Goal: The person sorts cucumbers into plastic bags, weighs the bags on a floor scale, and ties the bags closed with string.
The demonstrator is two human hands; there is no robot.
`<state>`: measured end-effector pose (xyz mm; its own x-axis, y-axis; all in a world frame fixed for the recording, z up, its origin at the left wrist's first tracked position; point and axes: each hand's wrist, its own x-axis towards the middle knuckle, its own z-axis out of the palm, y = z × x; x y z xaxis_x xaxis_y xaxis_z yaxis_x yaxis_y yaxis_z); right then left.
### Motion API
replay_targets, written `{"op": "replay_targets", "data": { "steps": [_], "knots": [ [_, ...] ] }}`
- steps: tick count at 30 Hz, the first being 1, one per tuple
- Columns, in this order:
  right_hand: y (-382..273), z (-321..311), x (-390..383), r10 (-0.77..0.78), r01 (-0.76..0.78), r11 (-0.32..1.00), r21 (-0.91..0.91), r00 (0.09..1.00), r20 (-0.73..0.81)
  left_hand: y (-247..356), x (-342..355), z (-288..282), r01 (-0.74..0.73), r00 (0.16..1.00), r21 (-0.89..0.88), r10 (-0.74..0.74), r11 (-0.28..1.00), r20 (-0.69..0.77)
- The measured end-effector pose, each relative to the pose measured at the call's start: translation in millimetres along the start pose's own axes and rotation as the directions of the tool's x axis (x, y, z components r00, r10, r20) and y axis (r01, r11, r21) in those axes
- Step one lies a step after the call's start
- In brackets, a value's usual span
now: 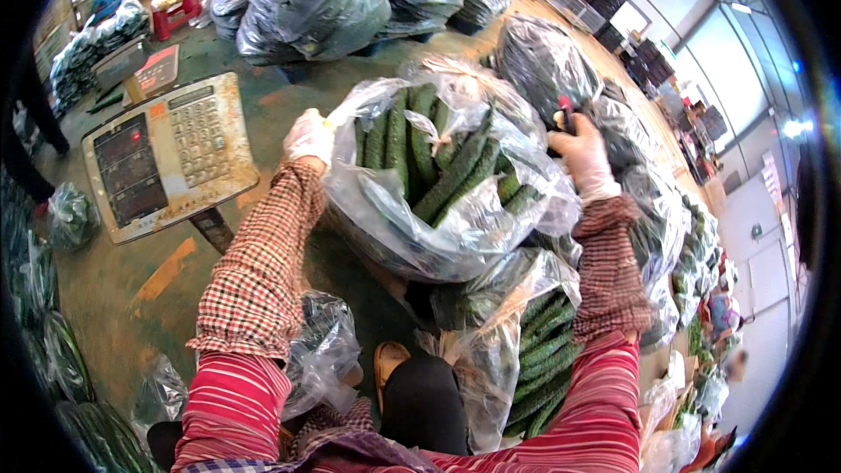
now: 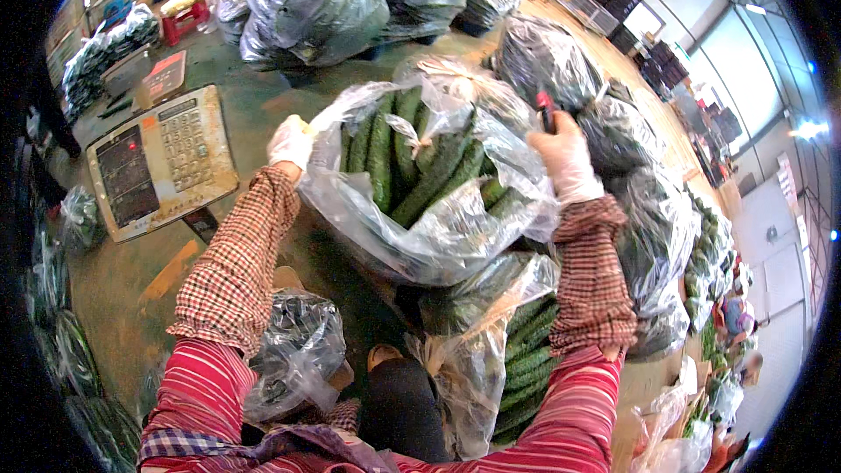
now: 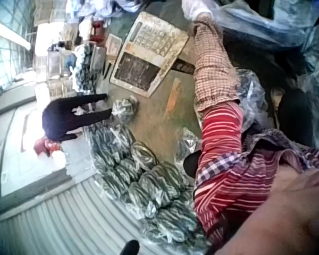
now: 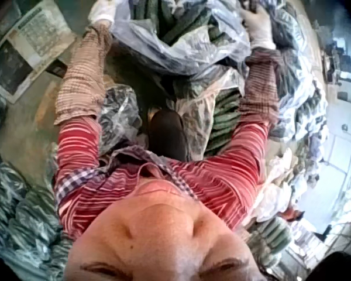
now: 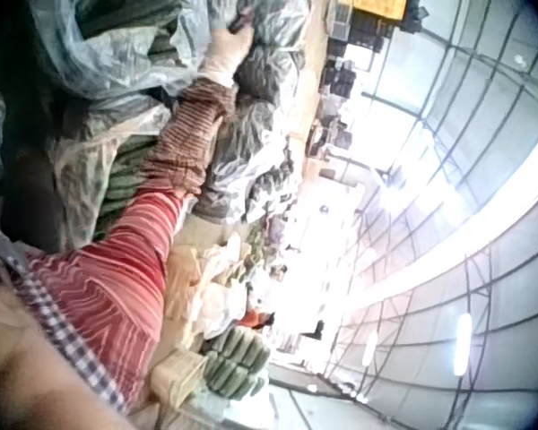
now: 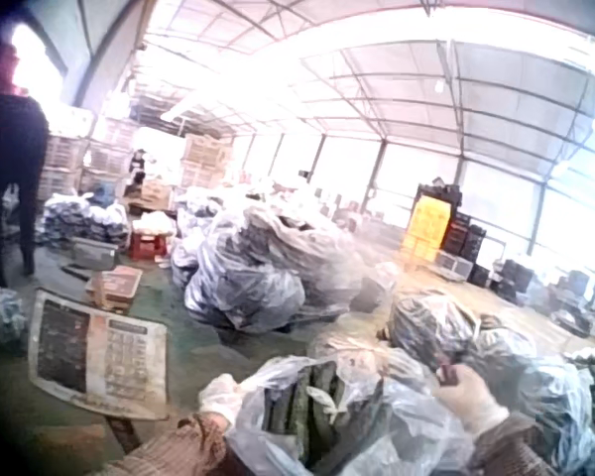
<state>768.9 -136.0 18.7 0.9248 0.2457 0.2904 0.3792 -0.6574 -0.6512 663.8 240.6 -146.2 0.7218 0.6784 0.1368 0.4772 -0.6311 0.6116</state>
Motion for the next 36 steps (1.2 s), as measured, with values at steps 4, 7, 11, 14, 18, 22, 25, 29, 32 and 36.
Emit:
{"op": "replay_targets", "data": {
  "steps": [4, 7, 11, 14, 18, 22, 25, 29, 32, 36],
  "knots": [
    [66.5, 39.1, -12.9, -0.403, 0.382, 0.866, -0.322, 0.915, 0.004, 35.7, -39.3, -1.6, -0.208, 0.936, 0.129, 0.236, 0.97, -0.26],
    [45.1, 65.0, -9.0, -0.053, 0.053, 0.839, -0.541, 0.998, 0.016, 79.3, -71.6, -28.6, -0.723, 0.688, -0.143, 0.723, 0.676, -0.064],
    [83.8, 35.0, 18.9, 0.148, -0.253, 0.747, -0.614, 0.965, -0.218, 100.8, -149.7, -12.9, -0.638, 0.486, -0.223, 0.61, 0.737, 0.626],
    [151.6, 16.8, 40.9, 0.252, -0.379, 0.669, -0.64, 0.925, -0.285, 77.0, -172.7, 11.3, -0.755, 0.294, -0.358, 0.771, 0.549, 0.564],
    [205.1, 36.1, 43.0, 0.343, -0.462, 0.723, -0.514, 0.886, -0.313, 62.6, -218.9, 18.7, -0.909, 0.181, -0.334, 0.957, 0.251, 0.227],
    [195.0, 38.4, 58.4, 0.322, -0.369, 0.709, -0.601, 0.928, -0.19, 33.6, -248.2, 43.3, -0.908, 0.265, -0.21, 0.885, 0.363, 0.384],
    [237.9, 35.5, 66.2, 0.382, -0.428, 0.712, -0.556, 0.901, -0.203, 21.6, -262.5, 76.2, -0.906, 0.283, -0.18, 0.866, 0.382, 0.413],
    [279.1, 30.0, 65.6, 0.315, -0.333, 0.767, -0.548, 0.94, -0.13, 16.9, -267.3, 111.3, -0.887, 0.346, -0.136, 0.832, 0.441, 0.434],
    [280.9, 33.3, 60.9, 0.327, -0.351, 0.733, -0.583, 0.933, -0.15, 0.5, -261.2, 133.2, -0.885, 0.397, -0.135, 0.874, 0.445, 0.28],
    [260.8, 16.0, 21.6, 0.329, -0.375, 0.753, -0.542, 0.926, -0.184, 7.7, -253.1, 105.4, -0.801, 0.406, -0.183, 0.742, 0.57, 0.534]
  ]
}}
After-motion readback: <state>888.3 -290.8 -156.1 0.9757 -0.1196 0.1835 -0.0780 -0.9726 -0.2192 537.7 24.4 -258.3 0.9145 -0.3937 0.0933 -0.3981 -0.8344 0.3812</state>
